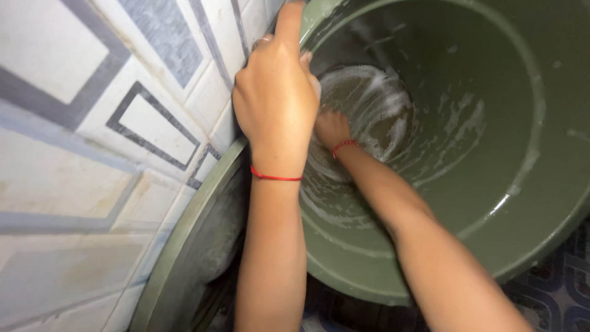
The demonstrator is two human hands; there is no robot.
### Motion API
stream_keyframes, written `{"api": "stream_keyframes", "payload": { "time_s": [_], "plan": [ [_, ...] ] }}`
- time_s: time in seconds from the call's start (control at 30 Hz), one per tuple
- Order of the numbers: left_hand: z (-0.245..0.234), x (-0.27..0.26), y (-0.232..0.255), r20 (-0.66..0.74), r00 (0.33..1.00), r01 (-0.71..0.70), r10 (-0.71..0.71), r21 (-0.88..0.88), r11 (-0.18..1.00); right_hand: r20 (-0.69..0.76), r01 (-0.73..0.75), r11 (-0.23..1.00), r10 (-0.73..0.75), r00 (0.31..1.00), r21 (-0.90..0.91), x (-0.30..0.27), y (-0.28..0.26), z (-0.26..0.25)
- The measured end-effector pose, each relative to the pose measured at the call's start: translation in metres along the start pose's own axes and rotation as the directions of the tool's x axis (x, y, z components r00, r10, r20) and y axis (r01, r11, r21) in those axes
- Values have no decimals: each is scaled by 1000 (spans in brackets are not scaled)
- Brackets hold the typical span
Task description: The person scrubs the exterior and interior surfaces of a bucket using a soapy sponge, then applies liquid soap from a bottle to the sponge to continue scrubbing the interior.
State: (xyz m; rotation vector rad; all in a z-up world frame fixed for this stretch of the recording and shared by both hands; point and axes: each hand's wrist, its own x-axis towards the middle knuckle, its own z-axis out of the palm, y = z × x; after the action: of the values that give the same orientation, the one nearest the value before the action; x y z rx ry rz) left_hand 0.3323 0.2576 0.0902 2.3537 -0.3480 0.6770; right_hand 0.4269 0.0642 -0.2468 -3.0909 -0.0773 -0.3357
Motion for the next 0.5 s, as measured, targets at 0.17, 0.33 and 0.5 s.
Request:
{"api": "stream_keyframes", "payload": {
  "time_s": [0.17,0.33,0.5],
  "plan": [
    [2,3,1,-14,999,-32,32,-2,999,-127,-401,875,445,886,271,55,11,-29],
    [-3,6,2,-23,998,-55,55,-22,998,-207,-346,909,394,895,231,45,-5,-60],
    [0,3,2,-24,998,-65,65,-29,997,-122,-60,997,66,990,48,32,-1,-41]
  ]
}}
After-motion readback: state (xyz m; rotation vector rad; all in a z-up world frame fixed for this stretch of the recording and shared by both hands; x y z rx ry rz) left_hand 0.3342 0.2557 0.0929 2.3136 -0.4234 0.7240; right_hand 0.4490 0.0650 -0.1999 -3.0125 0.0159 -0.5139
